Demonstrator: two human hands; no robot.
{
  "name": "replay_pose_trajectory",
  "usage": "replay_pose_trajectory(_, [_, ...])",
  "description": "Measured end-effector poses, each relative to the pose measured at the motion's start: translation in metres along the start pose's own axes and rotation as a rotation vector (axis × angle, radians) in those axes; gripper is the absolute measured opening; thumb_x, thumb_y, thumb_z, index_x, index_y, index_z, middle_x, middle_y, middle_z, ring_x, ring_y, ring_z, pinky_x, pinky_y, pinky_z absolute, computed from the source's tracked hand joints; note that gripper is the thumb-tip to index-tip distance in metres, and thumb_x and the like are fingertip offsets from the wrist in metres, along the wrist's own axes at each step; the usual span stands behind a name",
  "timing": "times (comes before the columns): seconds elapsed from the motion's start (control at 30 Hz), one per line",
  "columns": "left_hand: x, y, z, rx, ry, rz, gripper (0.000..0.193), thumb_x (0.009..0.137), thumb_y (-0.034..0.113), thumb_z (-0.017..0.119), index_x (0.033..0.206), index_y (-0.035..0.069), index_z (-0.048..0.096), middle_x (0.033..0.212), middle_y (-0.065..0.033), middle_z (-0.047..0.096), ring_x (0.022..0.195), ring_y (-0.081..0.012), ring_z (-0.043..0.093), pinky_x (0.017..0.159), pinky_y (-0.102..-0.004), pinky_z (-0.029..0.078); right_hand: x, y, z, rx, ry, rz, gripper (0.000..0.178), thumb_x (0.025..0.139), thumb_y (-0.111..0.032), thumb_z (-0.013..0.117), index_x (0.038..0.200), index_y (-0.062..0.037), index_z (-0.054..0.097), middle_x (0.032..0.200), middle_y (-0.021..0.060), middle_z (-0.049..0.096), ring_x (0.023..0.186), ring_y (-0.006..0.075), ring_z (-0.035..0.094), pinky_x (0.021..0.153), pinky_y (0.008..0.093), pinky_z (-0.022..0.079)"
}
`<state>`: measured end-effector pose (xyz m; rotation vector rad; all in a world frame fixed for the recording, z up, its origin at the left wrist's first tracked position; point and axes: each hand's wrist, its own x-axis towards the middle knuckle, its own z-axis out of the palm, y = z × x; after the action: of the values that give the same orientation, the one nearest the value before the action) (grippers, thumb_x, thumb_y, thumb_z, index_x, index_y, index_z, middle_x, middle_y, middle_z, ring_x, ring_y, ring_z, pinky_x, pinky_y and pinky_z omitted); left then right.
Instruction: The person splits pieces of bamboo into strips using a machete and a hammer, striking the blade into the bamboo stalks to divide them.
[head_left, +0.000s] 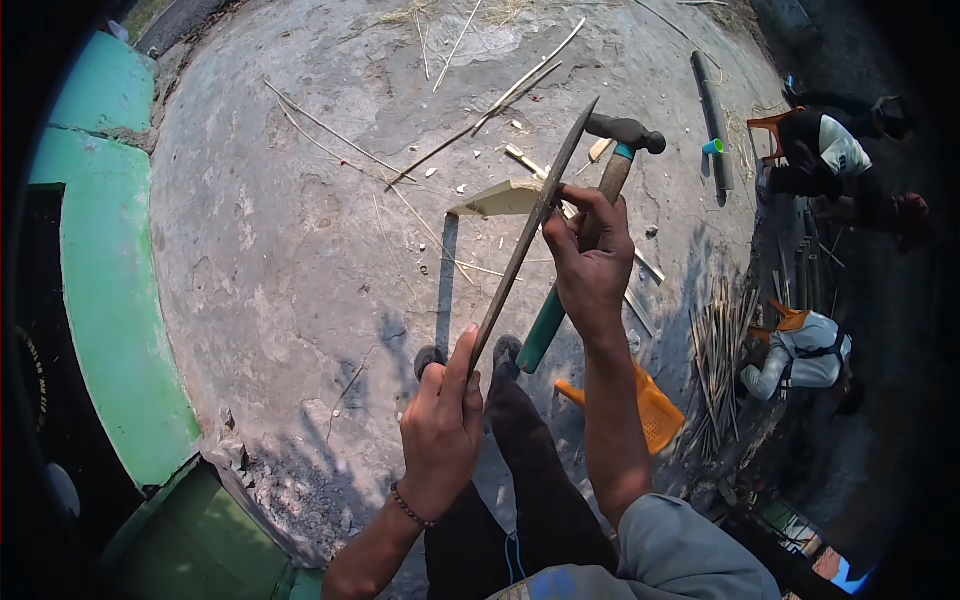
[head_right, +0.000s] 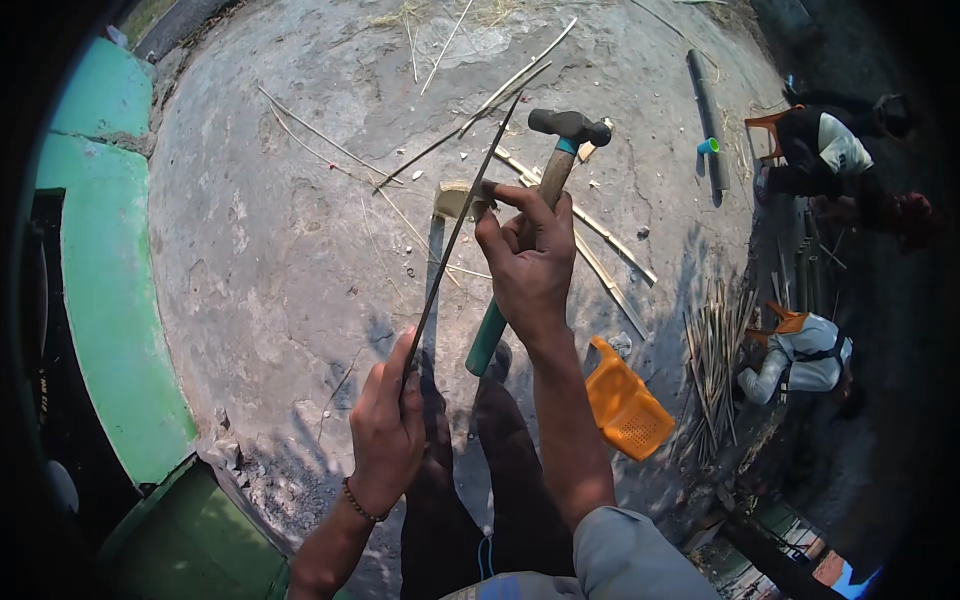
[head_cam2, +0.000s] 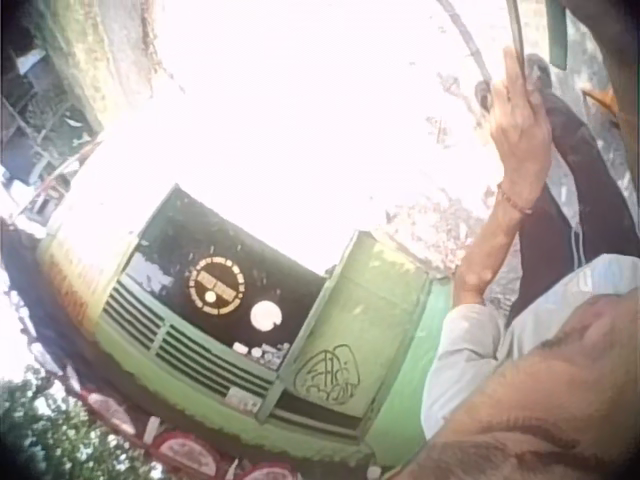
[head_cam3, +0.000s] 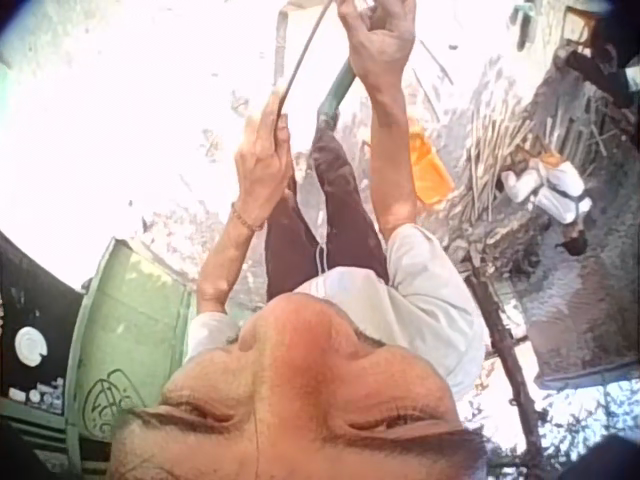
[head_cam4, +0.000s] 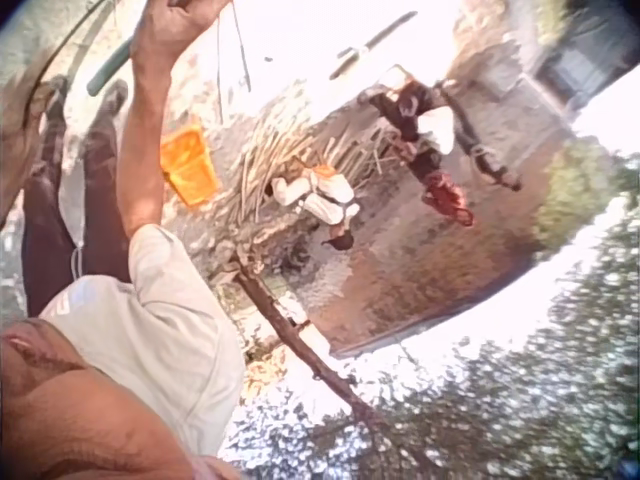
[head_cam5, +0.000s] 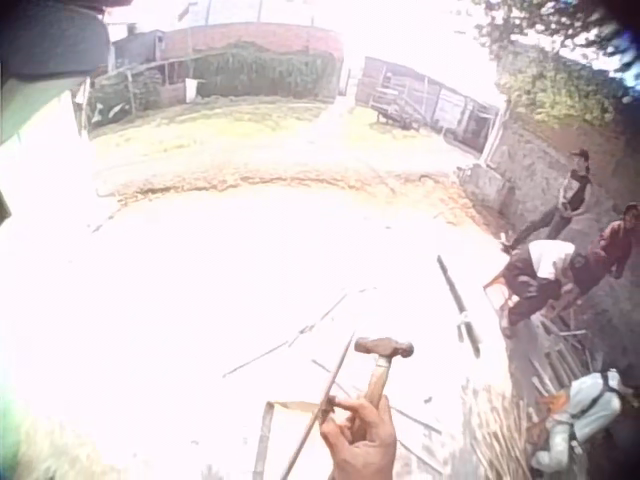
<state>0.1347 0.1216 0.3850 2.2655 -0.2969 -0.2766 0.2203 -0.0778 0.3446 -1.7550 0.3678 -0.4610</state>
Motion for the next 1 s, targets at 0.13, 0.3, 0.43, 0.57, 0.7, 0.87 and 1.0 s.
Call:
replay_pose_trajectory(0.13, [-0.006,0.010,0.000,-0.013,-0.030,-0.070,0.052,0.100,0.008,0.052,0.150,0.015,0.043,0.091,-0.0193,0.058,0.072,-0.0399,0.061,0.062,-0.0489,0.047,-0.006,0.003,0.008,-0.022,0.043,0.009,0.024,0.089,-0.008,0.075,0.113,-0.0095,0.070,0.094,0.0018,0.050,0.064,0.0035,0.046,0.055,0.0206,0.041])
replay_pose_trajectory(0.3, [-0.009,0.026,0.006,0.036,-0.026,-0.143,0.046,0.102,0.010,0.049,0.147,0.009,0.044,0.100,-0.0237,0.061,0.085,-0.0422,0.063,0.071,-0.0492,0.049,-0.008,0.000,0.013,-0.051,0.043,-0.006,0.023,0.090,-0.014,0.075,0.113,-0.0099,0.070,0.093,0.0043,0.050,0.066,0.0069,0.048,0.056,0.0232,0.043])
replay_pose_trajectory(0.43, [-0.013,0.030,0.009,0.073,0.043,-0.093,0.053,0.100,0.009,0.051,0.151,0.015,0.041,0.090,-0.0195,0.057,0.073,-0.0402,0.061,0.064,-0.0499,0.049,-0.010,-0.018,0.002,-0.111,-0.044,0.076,0.031,0.090,-0.018,0.075,0.119,-0.0098,0.066,0.094,0.0067,0.050,0.067,0.0101,0.050,0.057,0.0259,0.045])
replay_pose_trajectory(0.57, [-0.018,0.045,-0.003,0.126,-0.037,-0.189,0.053,0.100,0.010,0.051,0.151,0.015,0.041,0.093,-0.0200,0.059,0.076,-0.0411,0.062,0.065,-0.0502,0.050,-0.019,-0.021,-0.017,0.159,0.040,0.168,0.035,0.093,-0.020,0.072,0.124,-0.0094,0.060,0.088,0.0065,0.054,0.062,0.0124,0.052,0.056,0.0277,0.045])
replay_pose_trajectory(0.7, [-0.026,0.042,-0.005,0.101,-0.001,-0.158,0.051,0.099,0.010,0.050,0.150,0.014,0.042,0.093,-0.0202,0.059,0.078,-0.0419,0.062,0.068,-0.0511,0.050,-0.026,-0.036,-0.040,-0.261,-0.157,0.024,0.033,0.092,-0.019,0.072,0.123,-0.0108,0.063,0.086,0.0065,0.054,0.060,0.0136,0.053,0.056,0.0293,0.046])
replay_pose_trajectory(0.87, [-0.032,0.044,-0.008,0.135,-0.011,-0.162,0.048,0.101,0.012,0.047,0.148,0.013,0.043,0.094,-0.0206,0.059,0.080,-0.0425,0.062,0.070,-0.0514,0.049,-0.010,-0.050,-0.022,-0.269,-0.191,-0.041,0.037,0.088,-0.016,0.075,0.123,-0.0108,0.064,0.098,0.0137,0.051,0.068,0.0185,0.054,0.062,0.0325,0.048])
replay_pose_trajectory(1.0, [-0.031,0.049,-0.009,0.125,-0.010,-0.163,0.047,0.102,0.014,0.047,0.148,0.012,0.043,0.095,-0.0212,0.060,0.082,-0.0428,0.062,0.070,-0.0510,0.049,-0.001,-0.046,-0.009,-0.202,-0.156,-0.096,0.032,0.085,-0.008,0.074,0.115,-0.0040,0.064,0.095,0.0166,0.054,0.069,0.0263,0.058,0.064,0.0366,0.049])
